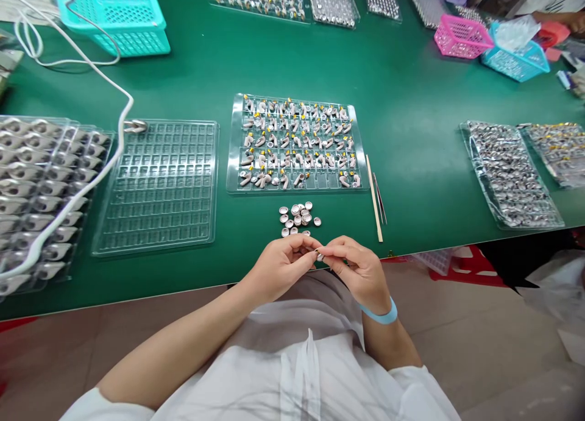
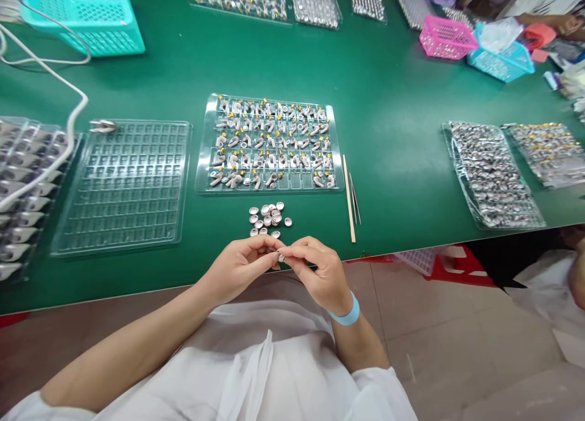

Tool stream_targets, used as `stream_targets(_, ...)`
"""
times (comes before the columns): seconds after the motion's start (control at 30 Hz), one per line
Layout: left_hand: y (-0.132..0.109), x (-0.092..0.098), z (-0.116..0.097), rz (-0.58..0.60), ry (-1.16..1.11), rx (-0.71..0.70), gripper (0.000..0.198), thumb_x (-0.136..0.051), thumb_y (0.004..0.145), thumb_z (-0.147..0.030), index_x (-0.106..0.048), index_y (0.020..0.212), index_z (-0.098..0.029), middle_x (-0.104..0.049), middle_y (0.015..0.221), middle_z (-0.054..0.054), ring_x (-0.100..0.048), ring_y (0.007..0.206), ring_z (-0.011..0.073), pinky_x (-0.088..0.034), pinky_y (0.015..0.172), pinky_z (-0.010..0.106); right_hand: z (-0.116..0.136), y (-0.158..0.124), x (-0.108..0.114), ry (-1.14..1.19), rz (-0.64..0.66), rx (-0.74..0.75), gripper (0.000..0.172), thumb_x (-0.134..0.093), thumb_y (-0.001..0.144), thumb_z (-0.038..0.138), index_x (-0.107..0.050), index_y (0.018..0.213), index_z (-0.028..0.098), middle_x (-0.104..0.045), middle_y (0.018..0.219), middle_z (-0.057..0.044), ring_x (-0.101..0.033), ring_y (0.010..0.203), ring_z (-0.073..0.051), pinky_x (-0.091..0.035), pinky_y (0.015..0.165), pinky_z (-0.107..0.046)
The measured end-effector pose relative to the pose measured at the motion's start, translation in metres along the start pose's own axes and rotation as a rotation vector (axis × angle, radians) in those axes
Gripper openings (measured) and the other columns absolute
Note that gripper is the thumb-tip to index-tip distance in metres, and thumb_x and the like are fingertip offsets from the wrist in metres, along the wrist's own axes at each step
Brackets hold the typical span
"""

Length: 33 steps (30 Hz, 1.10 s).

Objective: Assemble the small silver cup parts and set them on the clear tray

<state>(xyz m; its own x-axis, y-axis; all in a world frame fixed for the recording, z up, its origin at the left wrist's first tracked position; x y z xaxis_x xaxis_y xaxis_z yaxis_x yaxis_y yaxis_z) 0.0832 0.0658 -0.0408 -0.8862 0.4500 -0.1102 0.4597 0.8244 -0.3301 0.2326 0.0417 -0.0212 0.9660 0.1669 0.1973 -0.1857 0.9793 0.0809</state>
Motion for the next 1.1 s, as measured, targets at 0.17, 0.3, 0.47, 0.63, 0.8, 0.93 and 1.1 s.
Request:
stream_targets(0.17,0.0,0.001,0.001,-0.01,0.026,-0.018,0.019,-0.059,0.087,-0.027,-0.07,0.094,-0.013,-0.069,0.087,0.007,-0.063,0.075,0.0167,-0.054,0.073,0.029,0.001,0.002,-0.001,-0.03,0.01,-0.012,0.023,-0.063,0.092,0.015,-0.075,0.106,0.028,-0.068,0.092,-0.003,-0.065,0.083,-0.014,-0.052,0.069,-0.026)
stream_targets(0.3,0.0,0.003,-0.001,-0.019,0.08,-0.043,0.02,-0.061,0.087,-0.028,-0.073,0.096,-0.015,-0.07,0.092,0.008,-0.065,0.08,0.018,-0.057,0.075,0.029,-0.001,0.003,0.001,-0.053,-0.007,-0.09,0.016,-0.065,0.091,0.02,-0.074,0.102,0.025,-0.069,0.092,-0.003,-0.064,0.081,-0.014,-0.052,0.067,-0.026)
stream_targets(0.47,-0.001,0.006,-0.008,0.045,0.185,-0.134,0.021,-0.06,0.088,-0.022,-0.078,0.098,-0.02,-0.069,0.087,0.006,-0.066,0.079,0.0167,-0.056,0.075,0.027,-0.001,0.004,0.003,-0.042,-0.007,-0.129,0.008,-0.066,0.09,0.022,-0.072,0.094,0.023,-0.07,0.092,-0.004,-0.065,0.079,-0.015,-0.052,0.066,-0.026)
stream_targets(0.63,-0.002,0.012,-0.005,0.026,0.2,-0.072,0.02,-0.065,0.085,-0.022,-0.077,0.102,-0.019,-0.075,0.082,0.004,-0.068,0.071,0.0161,-0.055,0.071,0.026,0.002,0.005,0.004,-0.029,0.012,-0.143,0.009,-0.066,0.09,0.023,-0.074,0.095,0.023,-0.071,0.091,-0.005,-0.065,0.078,-0.015,-0.051,0.064,-0.027)
stream_targets(0.8,-0.005,0.013,-0.006,-0.018,0.276,-0.098,0.012,-0.068,0.085,-0.026,-0.076,0.091,-0.019,-0.078,0.083,0.003,-0.07,0.072,0.0168,-0.053,0.069,0.024,0.0,0.004,0.003,0.008,0.023,-0.195,0.012,-0.067,0.09,0.027,-0.076,0.097,0.024,-0.07,0.09,-0.005,-0.064,0.076,-0.015,-0.05,0.061,-0.026)
stream_targets(0.93,-0.007,0.014,-0.012,-0.051,0.405,-0.182,0.012,-0.067,0.087,-0.025,-0.076,0.092,-0.019,-0.078,0.085,0.002,-0.069,0.073,0.0161,-0.052,0.069,0.024,-0.001,0.004,0.003,0.016,0.008,-0.204,0.013,-0.067,0.09,0.029,-0.076,0.096,0.023,-0.069,0.089,-0.005,-0.063,0.073,-0.014,-0.049,0.059,-0.025)
stream_targets(1.1,-0.009,0.011,-0.02,-0.038,0.501,-0.249,0.012,-0.065,0.088,-0.023,-0.075,0.092,-0.019,-0.077,0.082,0.003,-0.068,0.07,0.0153,-0.05,0.065,0.023,-0.003,0.002,0.003,0.006,0.01,-0.196,0.013,-0.067,0.09,0.029,-0.076,0.097,0.023,-0.069,0.089,-0.005,-0.064,0.074,-0.015,-0.05,0.059,-0.026)
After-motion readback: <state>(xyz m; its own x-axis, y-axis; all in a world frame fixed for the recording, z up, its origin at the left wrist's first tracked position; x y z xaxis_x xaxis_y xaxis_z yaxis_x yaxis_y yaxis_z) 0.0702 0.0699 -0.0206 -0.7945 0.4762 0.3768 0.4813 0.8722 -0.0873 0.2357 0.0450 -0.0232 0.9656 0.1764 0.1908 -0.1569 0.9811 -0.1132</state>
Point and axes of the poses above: each hand's wrist, its own y-axis towards the middle knuckle, its own x-axis out of the back of the hand, z = x × y, the point moved 6 cm from there along y, towards the middle knuckle
